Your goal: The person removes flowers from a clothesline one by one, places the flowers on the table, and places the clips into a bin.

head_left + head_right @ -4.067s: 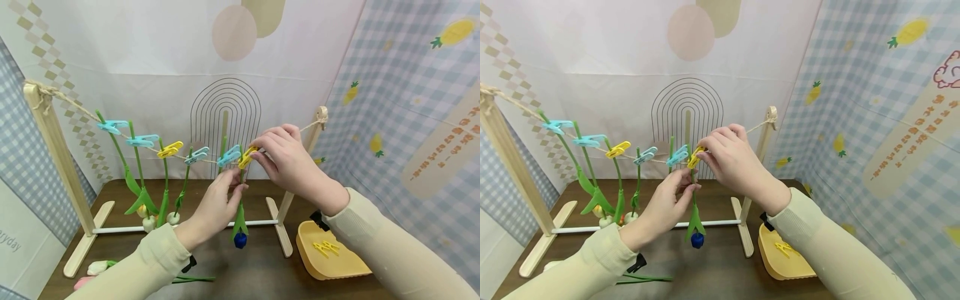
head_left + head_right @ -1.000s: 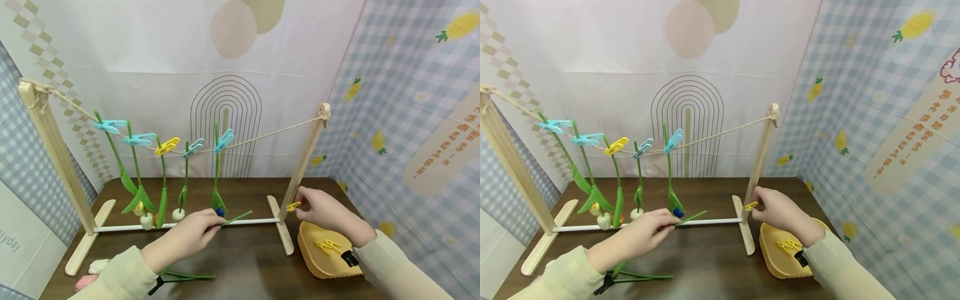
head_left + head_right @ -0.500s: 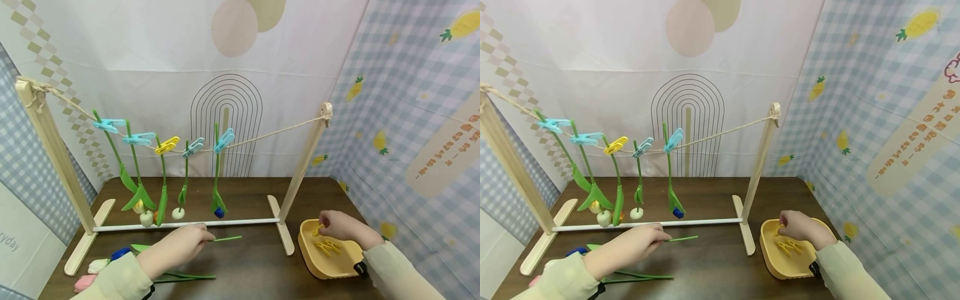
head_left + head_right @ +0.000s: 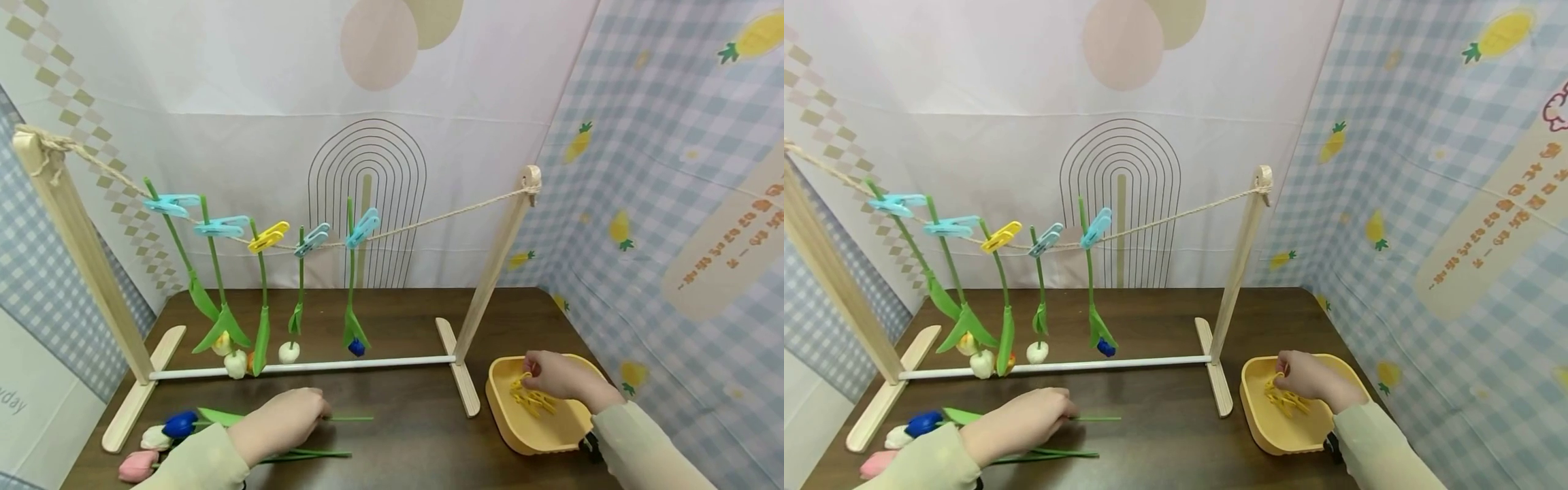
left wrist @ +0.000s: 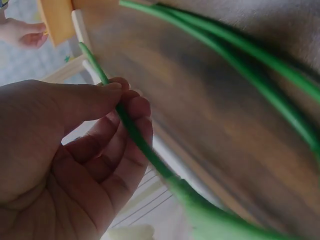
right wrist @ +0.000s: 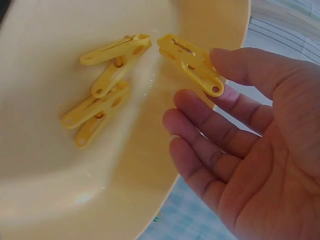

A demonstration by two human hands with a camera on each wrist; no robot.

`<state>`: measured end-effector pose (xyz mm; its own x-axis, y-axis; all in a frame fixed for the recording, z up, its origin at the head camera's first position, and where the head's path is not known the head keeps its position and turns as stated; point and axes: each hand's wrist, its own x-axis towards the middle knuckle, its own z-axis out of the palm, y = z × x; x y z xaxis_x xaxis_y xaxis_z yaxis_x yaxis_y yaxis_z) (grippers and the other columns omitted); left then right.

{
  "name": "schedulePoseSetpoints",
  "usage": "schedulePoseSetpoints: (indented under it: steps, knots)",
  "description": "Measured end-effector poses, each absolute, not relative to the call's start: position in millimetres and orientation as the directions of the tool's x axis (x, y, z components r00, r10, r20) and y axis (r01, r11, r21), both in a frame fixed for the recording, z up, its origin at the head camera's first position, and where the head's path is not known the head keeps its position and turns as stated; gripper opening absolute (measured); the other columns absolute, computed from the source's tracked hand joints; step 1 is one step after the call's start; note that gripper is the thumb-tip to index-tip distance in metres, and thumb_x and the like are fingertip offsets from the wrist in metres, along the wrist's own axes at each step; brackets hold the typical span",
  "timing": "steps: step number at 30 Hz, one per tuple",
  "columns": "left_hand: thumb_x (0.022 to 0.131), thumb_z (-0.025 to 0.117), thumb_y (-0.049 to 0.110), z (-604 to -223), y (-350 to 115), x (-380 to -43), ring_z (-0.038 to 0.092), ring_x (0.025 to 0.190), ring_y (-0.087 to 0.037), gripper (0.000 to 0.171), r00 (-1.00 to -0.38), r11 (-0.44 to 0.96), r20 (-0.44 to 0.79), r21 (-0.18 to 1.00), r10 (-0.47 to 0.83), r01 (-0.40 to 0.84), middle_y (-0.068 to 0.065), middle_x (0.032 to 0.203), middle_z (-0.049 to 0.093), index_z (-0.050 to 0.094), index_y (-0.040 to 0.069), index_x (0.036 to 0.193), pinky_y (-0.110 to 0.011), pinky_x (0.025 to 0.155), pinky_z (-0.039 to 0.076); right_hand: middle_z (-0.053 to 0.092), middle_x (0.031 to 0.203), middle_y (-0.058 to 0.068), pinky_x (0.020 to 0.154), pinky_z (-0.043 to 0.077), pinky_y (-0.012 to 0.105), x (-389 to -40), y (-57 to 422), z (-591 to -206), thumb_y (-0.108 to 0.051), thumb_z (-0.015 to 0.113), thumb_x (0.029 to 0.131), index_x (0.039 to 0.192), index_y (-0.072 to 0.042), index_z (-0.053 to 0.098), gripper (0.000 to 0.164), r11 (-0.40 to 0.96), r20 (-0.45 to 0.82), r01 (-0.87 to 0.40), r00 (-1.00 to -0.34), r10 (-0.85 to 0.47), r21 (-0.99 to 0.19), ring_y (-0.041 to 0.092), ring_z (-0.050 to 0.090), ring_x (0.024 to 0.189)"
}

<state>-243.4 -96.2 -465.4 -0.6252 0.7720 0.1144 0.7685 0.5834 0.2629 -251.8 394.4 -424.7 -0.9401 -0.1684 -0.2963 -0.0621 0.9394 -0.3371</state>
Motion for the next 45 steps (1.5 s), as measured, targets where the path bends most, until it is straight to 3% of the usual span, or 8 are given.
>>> schedulePoseSetpoints:
  steps: [14,22,25,31,38,45]
  knots:
    - [0.084,0.066,0.003,-490,-98,-233,0.049,0.059,-0.006,0.028,-0.62,0.578,0.091,0.277,0.78,0.768,0.012,0.062,0.047,0.056,0.02,0.064,-0.028,0.052,0.041,0.049,0.071,0.001,0.055,0.036,0.031,-248,394,-430,-0.02,0.071,0.088,0.085,-0.01,0.053,0.02,0.937,-0.285,-0.057,-0.945,-0.162,-0.346,0.014,0.045,0.06]
    - [0.084,0.065,0.001,-493,-99,-231,0.051,0.065,-0.004,0.022,-0.661,0.599,0.057,0.37,0.748,0.71,0.014,0.067,0.051,0.063,0.019,0.072,-0.029,0.056,0.044,0.052,0.072,0.002,0.055,0.04,0.034,-247,395,-438,-0.019,0.07,0.088,0.088,-0.01,0.056,0.017,0.928,-0.259,-0.042,-0.955,-0.146,-0.369,0.016,0.048,0.058]
    - [0.083,0.065,0.0,-494,-101,-230,0.048,0.064,-0.003,0.022,-0.673,0.605,0.049,0.394,0.738,0.692,0.015,0.068,0.048,0.061,0.019,0.074,-0.027,0.056,0.043,0.052,0.076,0.001,0.061,0.041,0.035,-247,396,-440,-0.018,0.071,0.087,0.088,-0.009,0.056,0.018,0.934,-0.235,-0.066,-0.959,-0.156,-0.352,0.017,0.048,0.063]
    - [0.084,0.066,0.0,-497,-103,-232,0.039,0.06,-0.003,0.026,-0.667,0.593,0.033,0.425,0.744,0.684,0.016,0.066,0.042,0.055,0.02,0.072,-0.025,0.054,0.036,0.051,0.07,0.0,0.057,0.038,0.033,-244,399,-445,-0.016,0.072,0.086,0.082,-0.009,0.055,0.018,0.938,-0.239,-0.05,-0.961,-0.139,-0.342,0.016,0.047,0.061]
    - [0.084,0.067,0.002,-502,-107,-236,0.052,0.067,-0.001,0.018,-0.671,0.593,0.0,0.468,0.741,0.655,0.014,0.073,0.054,0.065,0.019,0.08,-0.027,0.056,0.044,0.052,0.072,-0.001,0.059,0.04,0.034,-242,398,-446,-0.015,0.073,0.085,0.082,-0.009,0.057,0.017,0.944,-0.211,-0.07,-0.967,-0.143,-0.322,0.015,0.047,0.063]
    - [0.084,0.068,0.005,-504,-109,-236,0.056,0.071,-0.003,0.014,-0.683,0.606,-0.018,0.478,0.731,0.636,0.014,0.076,0.058,0.067,0.019,0.082,-0.029,0.059,0.048,0.054,0.073,-0.002,0.061,0.041,0.033,-240,397,-448,-0.015,0.073,0.085,0.084,-0.009,0.06,0.015,0.944,-0.222,-0.059,-0.965,-0.137,-0.325,0.014,0.048,0.065]
